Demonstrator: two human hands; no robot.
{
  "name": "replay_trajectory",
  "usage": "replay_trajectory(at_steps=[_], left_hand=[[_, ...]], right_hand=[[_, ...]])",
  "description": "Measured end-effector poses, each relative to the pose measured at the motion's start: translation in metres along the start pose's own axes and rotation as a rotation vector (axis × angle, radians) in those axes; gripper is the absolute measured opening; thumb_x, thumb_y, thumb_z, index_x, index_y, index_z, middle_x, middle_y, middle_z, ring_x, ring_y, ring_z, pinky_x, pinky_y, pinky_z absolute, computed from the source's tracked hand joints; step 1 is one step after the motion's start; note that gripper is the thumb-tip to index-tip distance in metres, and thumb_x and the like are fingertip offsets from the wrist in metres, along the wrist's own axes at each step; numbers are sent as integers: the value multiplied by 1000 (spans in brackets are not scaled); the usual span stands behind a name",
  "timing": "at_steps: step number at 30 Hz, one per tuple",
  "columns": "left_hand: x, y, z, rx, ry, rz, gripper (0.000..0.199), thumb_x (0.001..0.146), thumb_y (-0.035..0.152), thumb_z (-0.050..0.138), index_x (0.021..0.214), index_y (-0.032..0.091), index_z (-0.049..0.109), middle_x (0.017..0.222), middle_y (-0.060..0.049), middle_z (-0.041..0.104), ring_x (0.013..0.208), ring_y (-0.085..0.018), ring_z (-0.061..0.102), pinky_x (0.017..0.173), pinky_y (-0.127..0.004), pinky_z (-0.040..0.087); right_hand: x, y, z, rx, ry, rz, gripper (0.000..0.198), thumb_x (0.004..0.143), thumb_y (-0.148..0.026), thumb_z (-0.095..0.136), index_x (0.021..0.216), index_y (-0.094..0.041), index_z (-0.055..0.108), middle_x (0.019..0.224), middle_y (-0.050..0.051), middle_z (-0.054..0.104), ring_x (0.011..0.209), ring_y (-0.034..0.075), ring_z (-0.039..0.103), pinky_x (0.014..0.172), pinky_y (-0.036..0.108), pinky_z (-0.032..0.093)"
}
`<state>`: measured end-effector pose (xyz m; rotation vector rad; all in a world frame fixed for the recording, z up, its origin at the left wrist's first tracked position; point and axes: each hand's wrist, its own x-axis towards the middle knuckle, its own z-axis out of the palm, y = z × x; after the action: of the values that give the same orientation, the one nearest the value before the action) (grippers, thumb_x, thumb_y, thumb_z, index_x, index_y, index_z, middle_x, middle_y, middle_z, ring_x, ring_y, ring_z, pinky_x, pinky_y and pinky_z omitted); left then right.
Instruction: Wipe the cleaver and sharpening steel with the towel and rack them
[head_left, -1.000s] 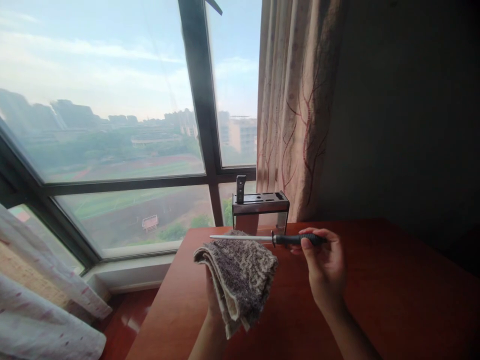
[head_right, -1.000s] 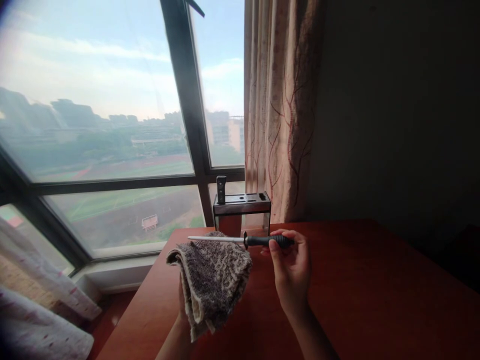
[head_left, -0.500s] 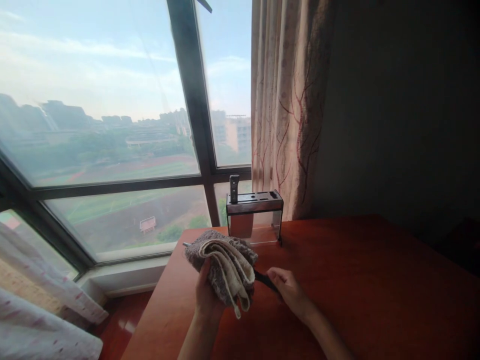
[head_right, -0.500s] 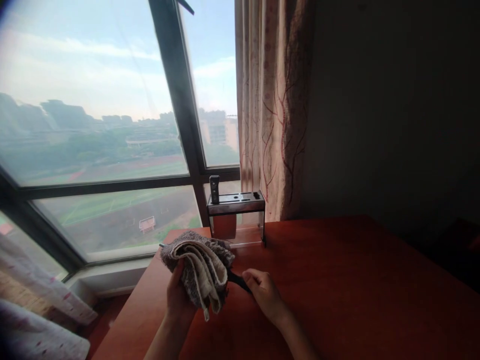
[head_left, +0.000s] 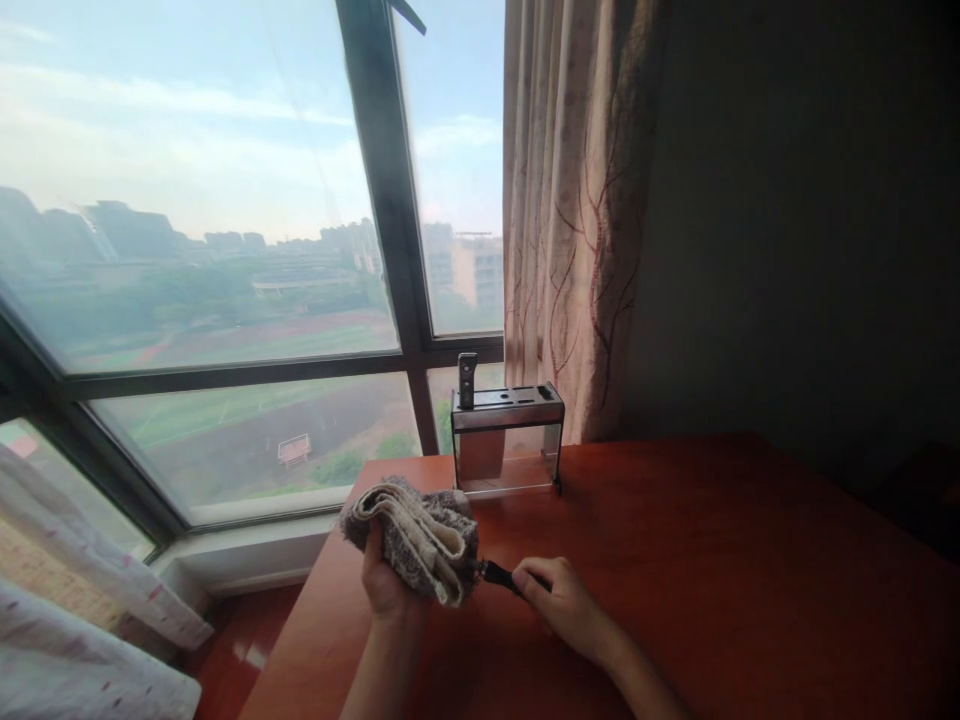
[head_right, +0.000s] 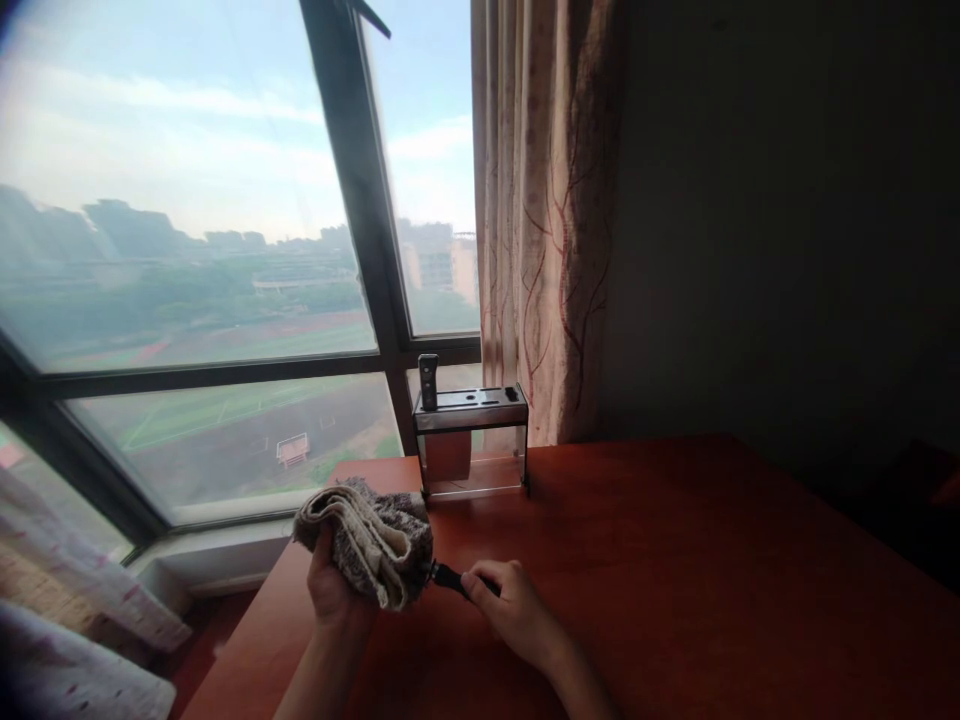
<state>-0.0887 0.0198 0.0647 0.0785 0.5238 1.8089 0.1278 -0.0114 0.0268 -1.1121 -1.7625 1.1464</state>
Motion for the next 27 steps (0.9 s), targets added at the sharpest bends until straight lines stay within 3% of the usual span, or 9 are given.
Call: replay_trajectory(at_steps=[6,15,21,27], left_hand=[[2,-8,-3,-9,13,-60,34,93,29,44,115,16,67,86,-7,77,76,-24,73,87,-41,54],[2,-10,-4,-1,40,-113,31,93,26,45,107,15,70,79,-7,77,75,-23,73,88,-41,54],[2,-14,-3,-7,45,-124,31,93,24,44,108,14,70,82,-8,78,87,-26,73,90,-43,53],[0,-15,-2,12,61,-131,28,92,24,46,102,15,71,77,-6,77,79,-24,73,89,-39,54]], right_hand=[[-1,2,3,-11,30,50,54,93,-61,33,59,-20,44,45,-5,41,42,11,42,45,23,27],[-3,-4,5,-24,18,58,55,94,-62,29,61,-21,45,42,-5,42,42,12,45,46,23,29],[1,3,10,24,51,75,58,90,-68,30,61,-20,46,42,-6,41,40,11,44,43,22,27],[4,13,16,147,64,155,59,84,-74,35,62,-20,46,41,-7,42,32,10,42,35,21,25]])
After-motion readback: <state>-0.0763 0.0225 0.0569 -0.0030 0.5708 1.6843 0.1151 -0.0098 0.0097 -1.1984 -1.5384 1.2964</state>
